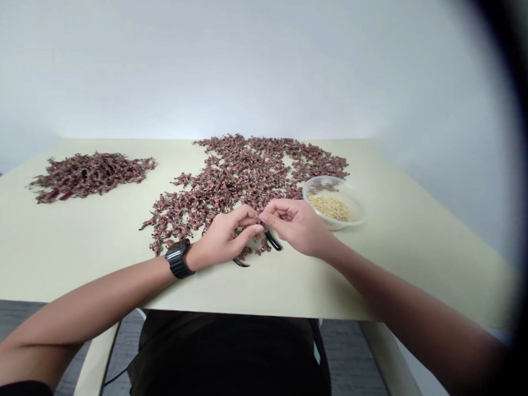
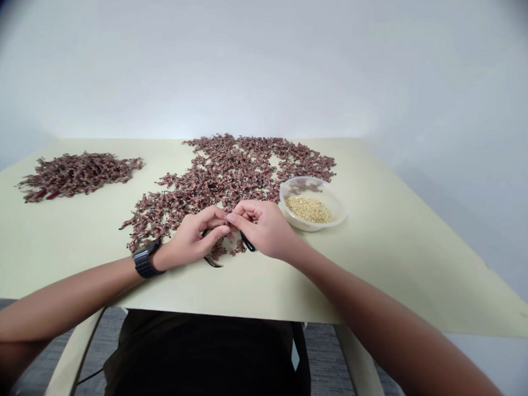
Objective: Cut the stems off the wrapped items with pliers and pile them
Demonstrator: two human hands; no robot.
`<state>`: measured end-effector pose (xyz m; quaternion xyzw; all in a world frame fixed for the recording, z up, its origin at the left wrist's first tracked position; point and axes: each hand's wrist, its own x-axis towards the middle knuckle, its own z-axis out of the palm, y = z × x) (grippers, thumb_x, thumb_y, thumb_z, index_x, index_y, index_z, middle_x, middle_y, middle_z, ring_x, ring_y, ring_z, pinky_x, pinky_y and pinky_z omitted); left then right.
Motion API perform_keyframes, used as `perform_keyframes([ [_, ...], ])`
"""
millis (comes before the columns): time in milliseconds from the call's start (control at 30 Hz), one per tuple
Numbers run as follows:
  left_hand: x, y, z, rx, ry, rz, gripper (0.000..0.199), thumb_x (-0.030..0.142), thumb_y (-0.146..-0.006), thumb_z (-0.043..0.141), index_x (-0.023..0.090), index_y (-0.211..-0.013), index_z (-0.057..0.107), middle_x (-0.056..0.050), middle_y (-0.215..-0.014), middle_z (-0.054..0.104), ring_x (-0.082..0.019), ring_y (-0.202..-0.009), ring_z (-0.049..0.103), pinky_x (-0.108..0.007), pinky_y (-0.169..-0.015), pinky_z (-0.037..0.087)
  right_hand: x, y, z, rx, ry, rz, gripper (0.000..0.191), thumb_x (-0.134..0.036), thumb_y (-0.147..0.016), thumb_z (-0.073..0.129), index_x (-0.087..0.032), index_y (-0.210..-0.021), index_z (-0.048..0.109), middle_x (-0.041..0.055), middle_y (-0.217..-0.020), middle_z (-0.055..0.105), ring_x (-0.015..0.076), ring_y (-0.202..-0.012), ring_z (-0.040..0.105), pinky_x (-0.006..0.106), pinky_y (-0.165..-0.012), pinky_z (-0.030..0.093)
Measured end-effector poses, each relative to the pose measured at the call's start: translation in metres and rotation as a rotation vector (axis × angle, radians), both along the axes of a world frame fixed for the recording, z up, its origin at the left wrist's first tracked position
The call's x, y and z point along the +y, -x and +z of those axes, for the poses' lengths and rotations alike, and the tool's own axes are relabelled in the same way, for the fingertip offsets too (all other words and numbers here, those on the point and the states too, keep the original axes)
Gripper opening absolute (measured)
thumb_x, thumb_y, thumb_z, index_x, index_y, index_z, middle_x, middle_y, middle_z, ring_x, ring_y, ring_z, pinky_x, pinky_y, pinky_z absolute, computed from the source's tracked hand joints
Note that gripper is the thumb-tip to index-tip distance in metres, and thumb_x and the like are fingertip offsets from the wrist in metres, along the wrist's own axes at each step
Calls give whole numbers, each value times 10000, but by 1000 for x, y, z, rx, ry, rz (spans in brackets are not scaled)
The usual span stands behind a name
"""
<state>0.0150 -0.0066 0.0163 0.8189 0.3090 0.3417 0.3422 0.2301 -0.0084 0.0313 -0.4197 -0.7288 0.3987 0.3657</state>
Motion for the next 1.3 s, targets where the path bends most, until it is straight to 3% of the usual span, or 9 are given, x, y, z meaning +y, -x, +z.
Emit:
perform_keyframes([
  [133, 1, 0, 0, 65, -39, 68, 192, 384, -1011, 564, 197, -1056, 562, -33, -887, 738, -152, -784, 687, -262, -733, 507, -4, 0, 3, -134, -141, -29, 283, -374, -1018, 543, -194, -826, 647, -22, -646, 572, 108, -568, 448, 257, -540, 313],
  [233, 0, 0, 0, 71, -41, 75, 189, 383, -1011, 562, 199, -1054, 561, -25, -888, 732, -147, -786, 683, -254, -731, 501, -5, -1, 4, -140, -139, -15, 254, -355, -1023, 537, -198, -846, 629, -26, -652, 573, 105, -569, 456, 254, -540, 317],
  [433, -1, 0, 2, 83, -62, 62, 202, 386, -1016, 546, 194, -1071, 574, -32, -893, 729, -145, -780, 675, -252, -729, 501, 0, -3, 1, 60, 126, -2, 356, -494, -966, 630, -193, -777, 615, -25, -571, 576, 93, -467, 472, 230, -453, 351],
  [567, -1, -1, 1, 38, -59, 87, 200, 382, -1016, 542, 195, -1073, 584, -42, -950, 728, -145, -821, 687, -246, -732, 509, 4, -3, 1, 181, 324, -15, 402, -547, -862, 745, -171, -751, 658, 35, -633, 679, 121, -482, 584, 232, -423, 443],
  [867, 7, -3, -2, -7, -55, 170, 232, 398, -1024, 539, 182, -1101, 574, -7, -811, 715, -114, -662, 585, -233, -623, 430, 12, -5, -5, 367, 536, 53, 349, -470, -820, 814, -134, -851, 725, 78, -787, 737, 139, -614, 680, 221, -488, 538],
  [1100, 6, -3, -3, -5, -41, 148, 235, 398, -1028, 534, 186, -1124, 570, -20, -852, 731, -123, -687, 620, -238, -633, 445, 11, -6, -5, 355, 495, 47, 359, -484, -821, 811, -140, -797, 712, 66, -747, 716, 139, -607, 666, 223, -481, 528],
  [1300, 3, -4, 0, 16, -49, 136, 206, 384, -1033, 529, 190, -1082, 581, -17, -879, 737, -131, -732, 654, -242, -683, 475, 5, -1, 0, 295, 330, 79, 305, -458, -880, 755, -160, -852, 696, 48, -763, 689, 153, -654, 657, 264, -526, 592],
])
